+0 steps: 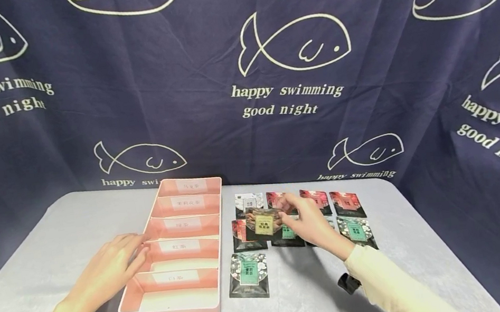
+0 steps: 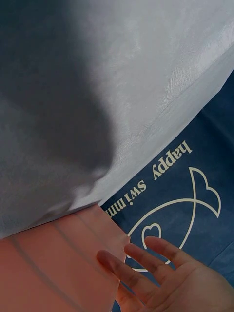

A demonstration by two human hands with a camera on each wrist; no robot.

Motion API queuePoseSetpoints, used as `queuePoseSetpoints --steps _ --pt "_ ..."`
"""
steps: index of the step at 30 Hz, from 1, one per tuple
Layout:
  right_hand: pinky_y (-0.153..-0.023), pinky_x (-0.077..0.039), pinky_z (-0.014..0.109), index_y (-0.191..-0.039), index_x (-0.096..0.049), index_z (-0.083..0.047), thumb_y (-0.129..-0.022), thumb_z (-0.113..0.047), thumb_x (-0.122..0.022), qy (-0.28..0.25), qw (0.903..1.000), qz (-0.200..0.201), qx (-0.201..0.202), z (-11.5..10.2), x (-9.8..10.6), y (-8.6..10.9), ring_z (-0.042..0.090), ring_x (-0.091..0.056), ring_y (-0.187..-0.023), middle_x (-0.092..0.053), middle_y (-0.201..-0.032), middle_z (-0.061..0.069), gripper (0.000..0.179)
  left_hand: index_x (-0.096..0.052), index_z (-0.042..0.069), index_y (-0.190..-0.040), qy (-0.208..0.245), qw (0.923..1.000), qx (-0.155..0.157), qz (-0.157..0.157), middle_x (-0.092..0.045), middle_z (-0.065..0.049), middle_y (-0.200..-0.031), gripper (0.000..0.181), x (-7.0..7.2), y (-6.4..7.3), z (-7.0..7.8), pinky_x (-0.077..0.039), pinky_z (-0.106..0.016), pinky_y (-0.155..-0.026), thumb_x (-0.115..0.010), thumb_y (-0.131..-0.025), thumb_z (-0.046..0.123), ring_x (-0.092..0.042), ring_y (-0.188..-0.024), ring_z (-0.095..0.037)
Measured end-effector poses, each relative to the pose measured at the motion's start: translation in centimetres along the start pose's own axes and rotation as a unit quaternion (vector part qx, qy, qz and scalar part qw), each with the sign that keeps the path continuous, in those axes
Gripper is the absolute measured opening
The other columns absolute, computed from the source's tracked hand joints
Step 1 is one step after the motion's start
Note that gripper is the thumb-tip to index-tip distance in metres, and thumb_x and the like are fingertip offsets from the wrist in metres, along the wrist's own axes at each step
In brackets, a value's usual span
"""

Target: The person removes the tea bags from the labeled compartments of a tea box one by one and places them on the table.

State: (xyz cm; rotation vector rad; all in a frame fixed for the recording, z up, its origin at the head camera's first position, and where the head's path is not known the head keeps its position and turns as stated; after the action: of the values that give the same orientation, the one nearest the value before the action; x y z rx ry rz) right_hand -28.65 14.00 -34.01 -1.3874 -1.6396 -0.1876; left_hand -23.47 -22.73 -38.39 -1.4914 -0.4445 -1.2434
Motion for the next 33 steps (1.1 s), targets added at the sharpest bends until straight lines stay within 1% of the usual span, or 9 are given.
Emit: queuePoseSetpoints --steps 5,8,9,12,16,20,24,28,33 --pt "-0.050 -0.044 0.022 -0.086 -0.061 -0.009 -0.077 0.000 -0.064 0.004 0.9999 -0.010 -0.013 1.1 0.8 1.7 0.009 -0.048 -0.054 -0.063 -0.072 -0.001 0.013 -0.062 0.003 -0.104 0.000 1.0000 0.004 -0.006 -0.065 -0.012 -0.102 0.026 0.0 0.0 0.0 -0.046 -0.046 -0.088 -0.057 -0.087 0.023 -0.059 -0.100 -0.030" --pt "-0.058 -0.047 0.021 -0.087 -0.060 -0.010 -0.078 0.000 -0.064 0.002 0.9995 -0.018 -0.024 1.8 1.1 2.6 0.006 -0.052 -0.062 -0.062 -0.073 -0.002 0.014 -0.062 0.003 -0.104 -0.001 0.9999 0.005 -0.009 -0.065 -0.012 -0.103 0.027 0.0 0.0 -0.1 -0.046 -0.046 -0.088 -0.056 -0.088 0.023 -0.059 -0.100 -0.030" --pt "-0.056 -0.047 0.022 -0.087 -0.060 -0.011 -0.078 0.000 -0.064 0.002 0.9993 -0.021 -0.031 2.0 1.3 2.9 0.007 -0.053 -0.063 -0.062 -0.073 -0.002 0.014 -0.062 0.003 -0.105 -0.001 0.9999 0.005 -0.009 -0.065 -0.012 -0.103 0.027 -0.1 0.0 -0.1 -0.046 -0.046 -0.088 -0.056 -0.088 0.023 -0.059 -0.100 -0.030" --pt "-0.060 -0.049 0.022 -0.087 -0.060 -0.012 -0.079 -0.001 -0.064 -0.005 0.9984 -0.030 -0.048 2.5 1.7 3.8 0.008 -0.057 -0.071 -0.062 -0.074 -0.002 0.014 -0.062 0.003 -0.105 -0.002 0.9999 0.004 -0.009 -0.065 -0.012 -0.103 0.027 -0.1 0.0 -0.1 -0.046 -0.046 -0.088 -0.056 -0.088 0.023 -0.059 -0.100 -0.030" --pt "-0.067 -0.054 0.028 -0.087 -0.060 -0.011 -0.080 -0.003 -0.064 -0.016 0.9972 -0.044 -0.057 3.1 2.0 4.8 0.012 -0.060 -0.074 -0.063 -0.075 0.001 0.011 -0.062 0.003 -0.104 -0.003 1.0000 0.004 -0.007 -0.065 -0.012 -0.102 0.027 -0.1 0.0 -0.1 -0.046 -0.046 -0.088 -0.056 -0.087 0.022 -0.059 -0.100 -0.030" --pt "-0.074 -0.054 0.035 -0.088 -0.060 -0.011 -0.079 -0.004 -0.065 -0.017 0.9963 -0.057 -0.063 3.5 2.1 5.7 0.008 -0.059 -0.075 -0.063 -0.076 0.001 0.012 -0.062 0.003 -0.105 -0.003 0.9999 0.005 -0.010 -0.065 -0.013 -0.103 0.028 -0.1 0.1 0.0 -0.046 -0.046 -0.088 -0.056 -0.088 0.023 -0.059 -0.100 -0.030" --pt "-0.073 -0.054 0.031 -0.089 -0.060 -0.013 -0.078 -0.004 -0.066 -0.021 0.9962 -0.067 -0.052 3.6 2.1 6.4 0.004 -0.057 -0.074 -0.063 -0.077 -0.002 0.015 -0.062 0.003 -0.106 -0.002 0.9998 0.009 -0.017 -0.064 -0.013 -0.104 0.028 -0.1 0.0 0.0 -0.045 -0.046 -0.090 -0.055 -0.088 0.024 -0.058 -0.101 -0.030" --pt "-0.072 -0.054 0.026 -0.091 -0.060 -0.009 -0.079 -0.002 -0.064 -0.043 0.9946 -0.087 -0.035 3.5 1.9 6.9 0.007 -0.058 -0.074 -0.063 -0.079 0.000 0.015 -0.062 0.004 -0.106 -0.002 0.9997 0.012 -0.019 -0.064 -0.012 -0.104 0.028 -0.1 0.0 0.0 -0.045 -0.046 -0.090 -0.055 -0.089 0.024 -0.058 -0.102 -0.030" --pt "-0.074 -0.053 0.024 -0.090 -0.060 -0.007 -0.080 0.000 -0.060 -0.073 0.9893 -0.116 -0.051 3.8 1.5 7.4 0.008 -0.057 -0.077 -0.062 -0.081 0.003 0.012 -0.062 0.004 -0.106 -0.004 0.9997 0.012 -0.020 -0.064 -0.012 -0.104 0.028 -0.1 0.0 0.0 -0.045 -0.046 -0.090 -0.054 -0.089 0.024 -0.058 -0.102 -0.030"
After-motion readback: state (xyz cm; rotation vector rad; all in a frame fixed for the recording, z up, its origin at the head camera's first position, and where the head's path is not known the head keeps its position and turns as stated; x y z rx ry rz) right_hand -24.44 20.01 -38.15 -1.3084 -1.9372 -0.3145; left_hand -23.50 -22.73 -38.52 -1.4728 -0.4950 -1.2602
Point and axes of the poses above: each hand's wrist, its own y-axis away from the middle knuckle, its own x-axis out of the back of the hand, z = x × y, the point moved 4 cm from there along -y, towards the middle knuckle
